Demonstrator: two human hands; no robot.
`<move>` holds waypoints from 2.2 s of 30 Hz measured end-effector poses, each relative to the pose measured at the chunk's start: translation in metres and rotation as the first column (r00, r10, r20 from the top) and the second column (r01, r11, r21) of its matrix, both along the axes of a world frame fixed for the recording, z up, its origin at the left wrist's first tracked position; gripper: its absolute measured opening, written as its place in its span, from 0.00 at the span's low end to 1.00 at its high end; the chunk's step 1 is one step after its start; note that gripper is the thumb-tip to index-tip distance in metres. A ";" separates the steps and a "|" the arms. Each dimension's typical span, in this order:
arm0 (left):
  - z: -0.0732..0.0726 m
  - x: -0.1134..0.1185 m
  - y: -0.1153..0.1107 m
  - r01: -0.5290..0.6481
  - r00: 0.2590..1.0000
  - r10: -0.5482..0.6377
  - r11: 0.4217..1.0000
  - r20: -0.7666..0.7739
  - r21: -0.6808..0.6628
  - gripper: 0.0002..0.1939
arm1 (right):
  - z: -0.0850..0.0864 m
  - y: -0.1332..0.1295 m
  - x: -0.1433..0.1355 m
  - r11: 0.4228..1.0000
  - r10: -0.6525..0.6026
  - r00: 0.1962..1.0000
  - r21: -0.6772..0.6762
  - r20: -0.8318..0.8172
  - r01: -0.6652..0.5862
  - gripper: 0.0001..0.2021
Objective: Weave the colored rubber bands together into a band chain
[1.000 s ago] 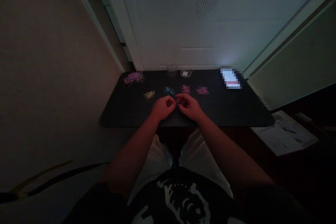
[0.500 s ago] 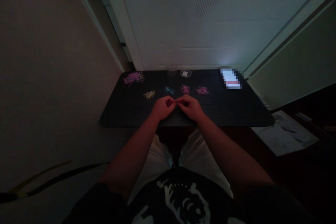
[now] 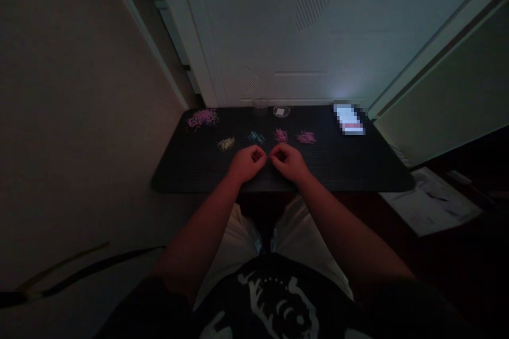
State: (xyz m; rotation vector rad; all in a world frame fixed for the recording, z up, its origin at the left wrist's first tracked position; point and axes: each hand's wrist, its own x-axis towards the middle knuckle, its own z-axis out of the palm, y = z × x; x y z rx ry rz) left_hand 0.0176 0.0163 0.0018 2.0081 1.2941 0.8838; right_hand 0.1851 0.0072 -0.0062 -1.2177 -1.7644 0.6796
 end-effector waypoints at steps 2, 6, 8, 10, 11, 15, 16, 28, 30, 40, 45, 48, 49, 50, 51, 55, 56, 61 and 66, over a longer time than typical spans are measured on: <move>0.000 0.000 0.000 0.002 1.000 -0.002 1.000 -0.006 -0.002 0.07 | 0.000 0.000 0.000 1.000 -0.002 1.000 -0.026 -0.024 0.001 0.01; 0.001 0.000 0.000 -0.002 1.000 0.002 1.000 0.000 -0.010 0.07 | -0.001 0.000 -0.001 0.999 -0.037 0.998 -0.027 -0.052 0.036 0.01; 0.000 0.000 0.000 -0.005 1.000 0.005 1.000 0.005 -0.017 0.07 | -0.002 0.001 0.000 0.991 -0.131 0.990 -0.013 -0.053 0.131 0.02; 0.000 0.000 -0.001 -0.007 1.000 0.007 1.000 0.007 -0.019 0.07 | -0.004 0.005 0.003 0.966 -0.259 0.965 0.013 -0.034 0.260 0.03; 0.000 0.000 -0.001 -0.009 1.000 0.009 1.000 0.006 -0.016 0.07 | -0.004 0.009 0.005 0.948 -0.317 0.948 0.032 -0.012 0.317 0.03; 0.000 0.000 0.000 -0.001 1.000 0.001 1.000 -0.007 -0.009 0.07 | 0.001 0.030 0.019 0.898 -0.430 0.895 0.153 0.121 0.411 0.05; 0.000 0.000 0.000 0.002 1.000 -0.002 1.000 -0.009 -0.011 0.07 | 0.005 0.037 0.023 0.888 -0.450 0.879 0.178 0.156 0.423 0.05; -0.003 -0.002 0.001 -0.005 1.000 0.005 1.000 -0.027 0.008 0.08 | 0.024 0.057 0.057 0.965 -0.261 0.905 0.090 0.337 0.245 0.12; -0.003 -0.002 0.001 -0.006 0.999 0.006 1.000 -0.035 0.004 0.08 | 0.025 0.051 0.062 0.952 -0.307 0.924 0.061 0.229 0.301 0.13; -0.004 -0.002 0.002 -0.006 0.997 0.007 1.000 -0.072 0.015 0.08 | 0.002 0.039 0.037 0.990 -0.027 0.989 -0.130 0.148 0.046 0.12; -0.001 -0.001 -0.001 -0.018 0.996 0.019 1.000 -0.083 0.006 0.08 | -0.004 0.036 0.033 0.986 -0.163 0.985 -0.019 0.058 0.164 0.12; -0.001 -0.001 -0.002 -0.017 0.997 0.016 1.000 -0.080 -0.008 0.08 | -0.003 0.026 0.035 0.967 -0.253 0.965 0.030 0.061 0.252 0.10; -0.001 -0.001 -0.002 -0.016 0.997 0.015 1.000 -0.078 -0.010 0.08 | -0.002 0.023 0.036 0.961 -0.277 0.959 0.030 0.059 0.276 0.09; -0.001 -0.001 -0.001 -0.014 0.997 0.014 1.000 -0.077 -0.010 0.08 | -0.001 0.020 0.036 0.956 -0.294 0.954 0.022 0.058 0.293 0.09; -0.001 -0.001 -0.001 -0.012 0.997 0.011 1.000 -0.076 -0.009 0.08 | 0.000 0.018 0.036 0.955 -0.297 0.953 0.006 0.064 0.297 0.08; 0.000 -0.001 -0.002 -0.010 0.998 0.009 1.000 -0.064 -0.013 0.07 | 0.003 0.014 0.033 0.965 -0.246 0.960 -0.056 0.132 0.255 0.06; 0.000 0.000 -0.003 -0.012 0.999 0.011 1.000 -0.052 -0.019 0.07 | 0.003 0.014 0.032 0.969 -0.231 0.961 -0.057 0.153 0.242 0.06; 0.005 0.000 -0.007 -0.101 0.987 0.102 0.995 0.127 -0.010 0.05 | 0.001 0.014 0.033 0.981 -0.151 0.964 -0.084 0.220 0.173 0.06; 0.024 -0.041 0.024 -0.544 0.827 0.488 0.819 0.277 0.181 0.13 | -0.001 0.014 0.034 0.977 -0.137 0.967 -0.132 0.215 0.168 0.06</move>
